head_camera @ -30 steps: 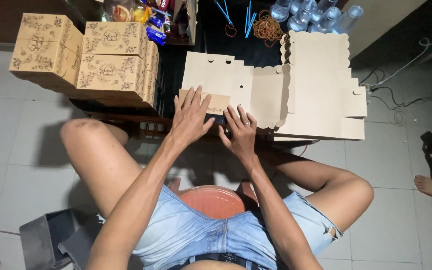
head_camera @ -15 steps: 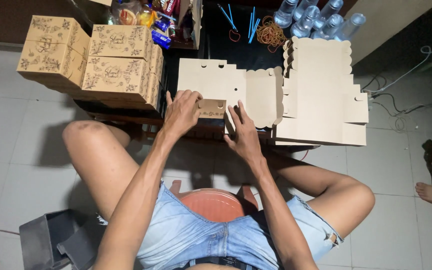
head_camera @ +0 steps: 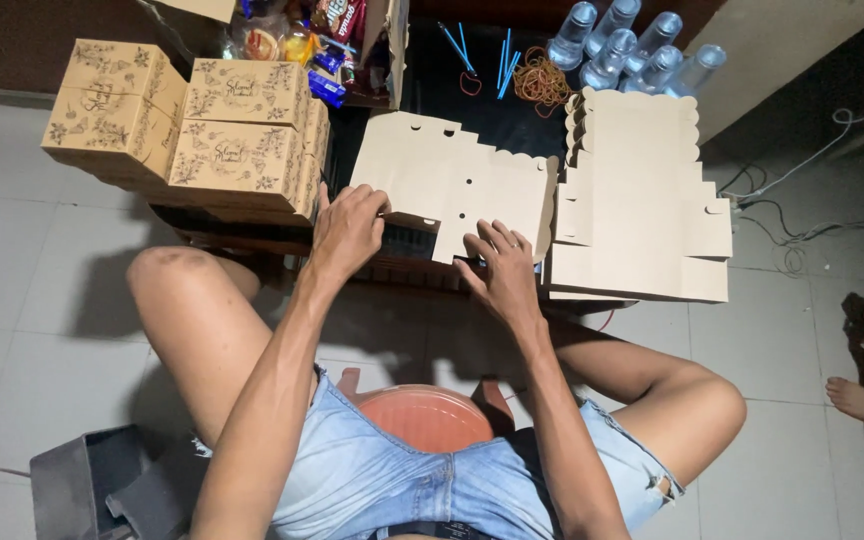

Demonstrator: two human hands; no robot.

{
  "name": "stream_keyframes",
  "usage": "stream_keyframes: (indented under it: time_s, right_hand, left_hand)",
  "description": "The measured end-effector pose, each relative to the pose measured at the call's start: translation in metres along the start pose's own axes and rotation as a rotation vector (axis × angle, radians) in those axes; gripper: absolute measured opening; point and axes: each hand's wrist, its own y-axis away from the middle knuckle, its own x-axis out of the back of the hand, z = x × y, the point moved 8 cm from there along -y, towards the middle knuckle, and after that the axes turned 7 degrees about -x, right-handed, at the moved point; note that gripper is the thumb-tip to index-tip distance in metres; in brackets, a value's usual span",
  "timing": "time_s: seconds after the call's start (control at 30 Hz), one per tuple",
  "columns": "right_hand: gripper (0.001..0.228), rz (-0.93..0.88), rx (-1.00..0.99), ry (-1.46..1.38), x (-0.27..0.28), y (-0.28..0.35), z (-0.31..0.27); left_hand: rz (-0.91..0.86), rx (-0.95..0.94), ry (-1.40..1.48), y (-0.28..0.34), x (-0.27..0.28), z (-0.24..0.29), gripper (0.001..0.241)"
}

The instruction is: Folding a cardboard box and packing snack items into it.

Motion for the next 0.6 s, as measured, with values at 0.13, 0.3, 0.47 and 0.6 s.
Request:
stream_keyframes:
  time_s: [0.13,0.3,0.47,0.6]
  right_hand:
    - [0.042,0.033,0.012,0.004,0.013,-0.004,-0.011]
    - [0.021,0.033,-0.065,0.028,0.004,-0.013,-0.005]
    - [0.018,0.072,-0.097,0.006,0.007,-0.03,-0.004]
    - [0.024,0.167,-0.084,-0.042,0.005,-0.039,0.001]
  left_hand:
    - [0.033,-0.009,-0.013,0.0,-0.001,0.005,0.023]
    - [0.125,-0.064,-0.07,0.001,0.026,0.035,0.052]
    - [0.263,-0.14,-0.158,0.001,0.031,0.058,0.046]
    - [0.539,-0.307,-0.256,0.004,-0.002,0.071,0.012]
